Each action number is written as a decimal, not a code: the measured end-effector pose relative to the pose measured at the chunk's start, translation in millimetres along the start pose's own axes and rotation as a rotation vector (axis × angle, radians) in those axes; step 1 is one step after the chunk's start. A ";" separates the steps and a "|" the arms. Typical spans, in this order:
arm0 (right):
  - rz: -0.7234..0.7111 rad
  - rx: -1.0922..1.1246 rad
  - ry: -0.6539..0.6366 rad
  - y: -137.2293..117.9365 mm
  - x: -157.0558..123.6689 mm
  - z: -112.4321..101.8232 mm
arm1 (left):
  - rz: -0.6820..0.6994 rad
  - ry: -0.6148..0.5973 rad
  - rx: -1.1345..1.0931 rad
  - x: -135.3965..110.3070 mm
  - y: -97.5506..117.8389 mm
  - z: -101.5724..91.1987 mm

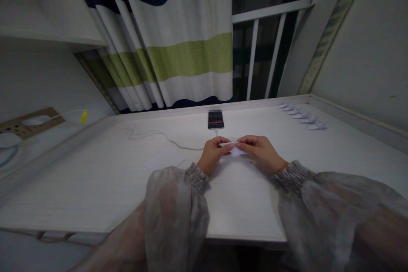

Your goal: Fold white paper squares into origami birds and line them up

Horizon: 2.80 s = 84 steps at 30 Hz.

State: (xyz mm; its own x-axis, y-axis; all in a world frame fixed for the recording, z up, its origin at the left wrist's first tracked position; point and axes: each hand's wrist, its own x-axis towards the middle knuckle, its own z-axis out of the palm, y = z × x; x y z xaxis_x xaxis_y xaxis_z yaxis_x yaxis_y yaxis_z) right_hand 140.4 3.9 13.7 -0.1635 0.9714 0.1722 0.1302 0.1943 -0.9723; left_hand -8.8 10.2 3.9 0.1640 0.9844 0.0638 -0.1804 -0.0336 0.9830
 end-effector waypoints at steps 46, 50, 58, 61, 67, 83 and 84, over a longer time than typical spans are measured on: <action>-0.174 -0.239 0.112 -6.9 -0.1 -1.7 | 0.047 0.083 -0.068 1.0 1.2 2.5; -0.154 -0.181 0.121 -5.6 1.4 -3.3 | 0.071 0.118 -0.070 2.0 1.7 1.1; -0.086 0.005 0.171 -1.9 4.9 -4.0 | 0.107 0.174 -0.096 3.3 1.1 0.1; -0.098 0.013 0.195 -2.0 4.6 -4.2 | 0.090 0.167 -0.104 3.0 1.7 1.1; -0.098 -0.009 0.215 -0.3 4.8 -5.4 | 0.040 0.150 -0.119 1.4 3.1 2.1; -0.076 0.101 0.081 -1.0 7.0 -8.0 | 0.069 0.183 -0.107 4.0 1.8 -3.2; -0.064 0.096 0.069 -1.0 6.5 -7.0 | 0.072 0.178 -0.105 3.9 1.4 -3.1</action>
State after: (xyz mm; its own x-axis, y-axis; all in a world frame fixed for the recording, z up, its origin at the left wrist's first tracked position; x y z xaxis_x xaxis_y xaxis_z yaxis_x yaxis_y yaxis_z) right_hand 146.1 11.0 16.9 -0.1006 0.9651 0.2417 0.0268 0.2454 -0.9690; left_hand -11.4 14.6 5.0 -0.0255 0.9954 0.0923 -0.2869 -0.0958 0.9532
